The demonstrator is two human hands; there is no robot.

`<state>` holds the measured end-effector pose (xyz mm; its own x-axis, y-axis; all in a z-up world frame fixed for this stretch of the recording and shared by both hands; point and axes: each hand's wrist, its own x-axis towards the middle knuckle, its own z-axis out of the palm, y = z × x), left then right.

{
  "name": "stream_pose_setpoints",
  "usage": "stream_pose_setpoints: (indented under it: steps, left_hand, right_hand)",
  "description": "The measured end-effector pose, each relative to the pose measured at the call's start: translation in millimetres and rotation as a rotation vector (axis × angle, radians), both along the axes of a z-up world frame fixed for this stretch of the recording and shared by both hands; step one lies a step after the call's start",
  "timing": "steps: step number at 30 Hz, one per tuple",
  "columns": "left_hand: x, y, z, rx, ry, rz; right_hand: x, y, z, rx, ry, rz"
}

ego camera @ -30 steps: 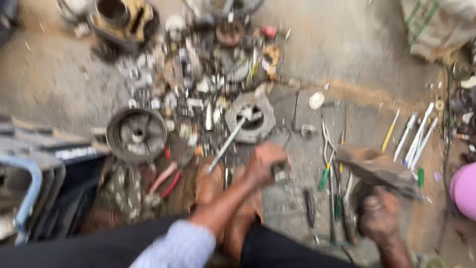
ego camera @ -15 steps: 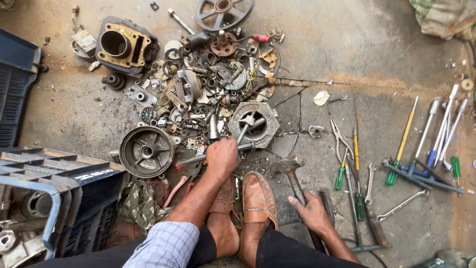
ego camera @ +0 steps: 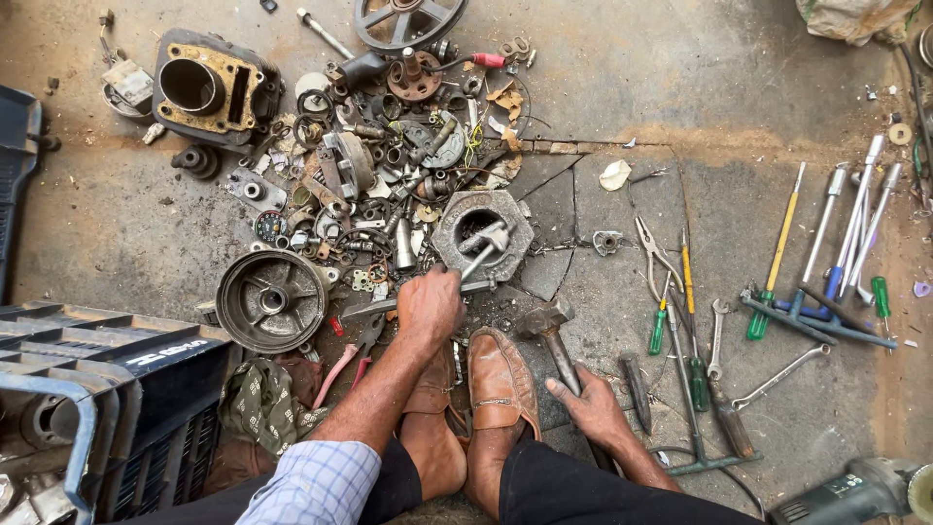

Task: The person sits on the floor and uses a hammer and a metal punch to repeatedly strike a metal component placed on a concrete block. The person adjusts the component and tools between strikes.

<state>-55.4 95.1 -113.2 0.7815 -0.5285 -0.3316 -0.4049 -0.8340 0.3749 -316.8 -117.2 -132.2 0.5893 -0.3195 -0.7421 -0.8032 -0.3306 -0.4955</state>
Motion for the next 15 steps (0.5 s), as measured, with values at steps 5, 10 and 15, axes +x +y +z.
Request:
stream_pose_setpoints:
  steps: [5,10,15]
  left_hand:
    - [7,3,1,0.023,0.008,-0.036]
    - [2,7,-9,0.087,0.009,-0.100]
    - [2,-12,-15,0.107,0.014,-0.081]
  right_hand:
    - [-5,1,-8,-0.010,0.059,-0.002]
    - [-4,-1,-9,0.004,0.022,-0.028]
    - [-6,0,-9,0.004,0.017,-0.024]
